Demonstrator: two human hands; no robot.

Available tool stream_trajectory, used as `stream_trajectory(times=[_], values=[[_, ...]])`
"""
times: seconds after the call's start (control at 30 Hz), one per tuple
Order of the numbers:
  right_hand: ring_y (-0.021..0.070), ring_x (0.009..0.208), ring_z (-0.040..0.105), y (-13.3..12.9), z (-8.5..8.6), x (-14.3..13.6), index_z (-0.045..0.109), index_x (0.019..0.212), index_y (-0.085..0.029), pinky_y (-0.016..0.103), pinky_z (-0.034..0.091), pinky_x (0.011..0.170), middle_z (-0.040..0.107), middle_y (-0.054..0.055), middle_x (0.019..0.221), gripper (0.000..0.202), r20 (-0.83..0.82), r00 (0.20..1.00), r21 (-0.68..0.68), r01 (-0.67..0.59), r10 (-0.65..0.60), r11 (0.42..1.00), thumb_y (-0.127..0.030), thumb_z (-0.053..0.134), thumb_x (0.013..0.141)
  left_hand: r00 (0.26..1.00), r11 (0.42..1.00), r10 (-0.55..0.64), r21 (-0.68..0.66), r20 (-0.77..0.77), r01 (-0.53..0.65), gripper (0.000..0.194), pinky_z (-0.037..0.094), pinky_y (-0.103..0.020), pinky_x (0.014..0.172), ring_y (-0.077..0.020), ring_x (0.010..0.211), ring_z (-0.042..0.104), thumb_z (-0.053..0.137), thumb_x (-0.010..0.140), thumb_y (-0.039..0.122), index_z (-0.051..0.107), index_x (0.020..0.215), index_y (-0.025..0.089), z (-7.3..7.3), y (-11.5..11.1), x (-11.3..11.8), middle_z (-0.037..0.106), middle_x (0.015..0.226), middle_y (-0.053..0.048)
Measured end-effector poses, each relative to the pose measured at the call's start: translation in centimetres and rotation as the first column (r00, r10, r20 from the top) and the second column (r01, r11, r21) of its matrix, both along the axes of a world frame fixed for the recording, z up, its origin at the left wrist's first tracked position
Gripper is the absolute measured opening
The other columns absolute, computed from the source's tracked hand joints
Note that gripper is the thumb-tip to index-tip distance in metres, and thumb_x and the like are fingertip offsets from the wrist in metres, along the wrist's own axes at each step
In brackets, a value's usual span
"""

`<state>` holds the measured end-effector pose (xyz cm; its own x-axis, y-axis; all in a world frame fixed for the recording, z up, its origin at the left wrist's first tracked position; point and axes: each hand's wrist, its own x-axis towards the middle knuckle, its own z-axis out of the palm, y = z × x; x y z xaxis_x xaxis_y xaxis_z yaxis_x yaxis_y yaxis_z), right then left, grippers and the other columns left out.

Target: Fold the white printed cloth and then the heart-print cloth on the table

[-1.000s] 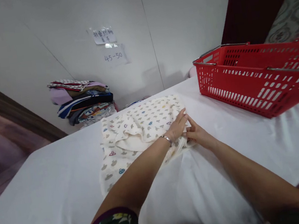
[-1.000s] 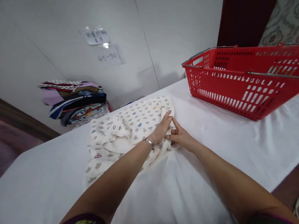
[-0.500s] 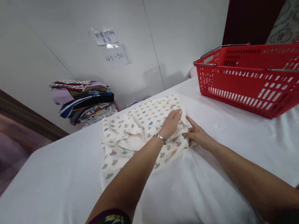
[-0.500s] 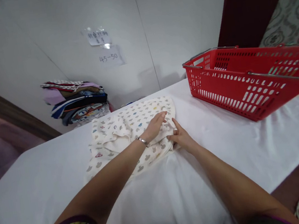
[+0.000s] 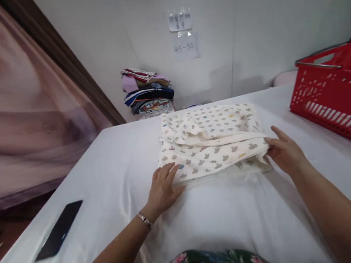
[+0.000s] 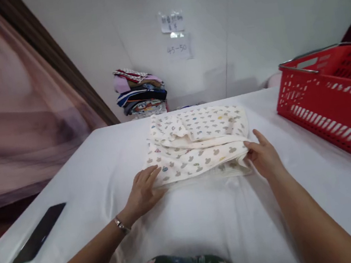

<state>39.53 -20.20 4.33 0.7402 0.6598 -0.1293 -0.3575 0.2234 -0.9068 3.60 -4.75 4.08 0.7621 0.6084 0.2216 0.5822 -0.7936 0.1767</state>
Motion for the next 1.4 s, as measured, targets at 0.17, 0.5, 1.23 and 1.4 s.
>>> stream_trajectory(times=[0.17,0.5,1.23,1.4], values=[[0.0137,0.058,0.058,0.7,2.0,0.6,0.044,0.126,-0.023,0.025,0.050,0.050,0.063,0.001,0.071,0.080,0.026,1.000,0.027,0.014,-0.014,1.000,-0.004,0.070,0.053,0.982,0.983,0.182,-0.002,0.056,-0.182,0.062,0.029,-0.044,0.105,-0.0270,0.128,0.035,0.059,0.074,0.031,0.038,0.132,0.024,-1.9,-0.9,-1.2,0.043,0.136,-0.009],[0.0138,0.065,0.059,1.9,6.1,1.9,0.051,0.099,-0.019,0.025,0.050,0.053,0.061,0.005,0.074,0.047,0.069,0.994,0.002,0.083,-0.082,0.997,0.006,0.058,0.060,0.887,0.908,0.411,-0.188,0.213,-0.376,0.053,0.038,-0.039,0.099,-0.0248,0.122,0.040,0.054,0.071,0.020,0.047,0.123,0.018,-3.5,0.6,0.3,0.046,0.130,-0.010],[0.0118,0.066,0.059,3.6,11.9,3.7,0.047,0.085,-0.019,0.020,0.045,0.048,0.056,0.002,0.076,0.036,0.099,0.978,0.071,0.178,-0.185,0.981,0.011,0.053,0.065,0.705,0.476,0.682,-0.850,0.195,-0.224,0.052,0.048,-0.029,0.057,-0.0169,0.062,0.064,0.035,0.088,0.044,0.027,0.132,0.019,-2.0,-0.5,0.8,0.067,0.092,-0.009],[0.0110,0.062,0.058,3.2,11.9,3.8,0.046,0.087,-0.019,0.019,0.045,0.047,0.056,0.001,0.073,0.036,0.093,0.982,0.026,0.162,-0.164,0.986,0.009,0.054,0.067,0.810,0.753,0.509,-0.606,0.289,-0.257,0.071,0.048,-0.033,0.079,-0.0230,0.095,0.062,0.054,0.077,0.028,0.020,0.139,0.018,-3.3,-2.2,1.0,0.063,0.111,-0.012]])
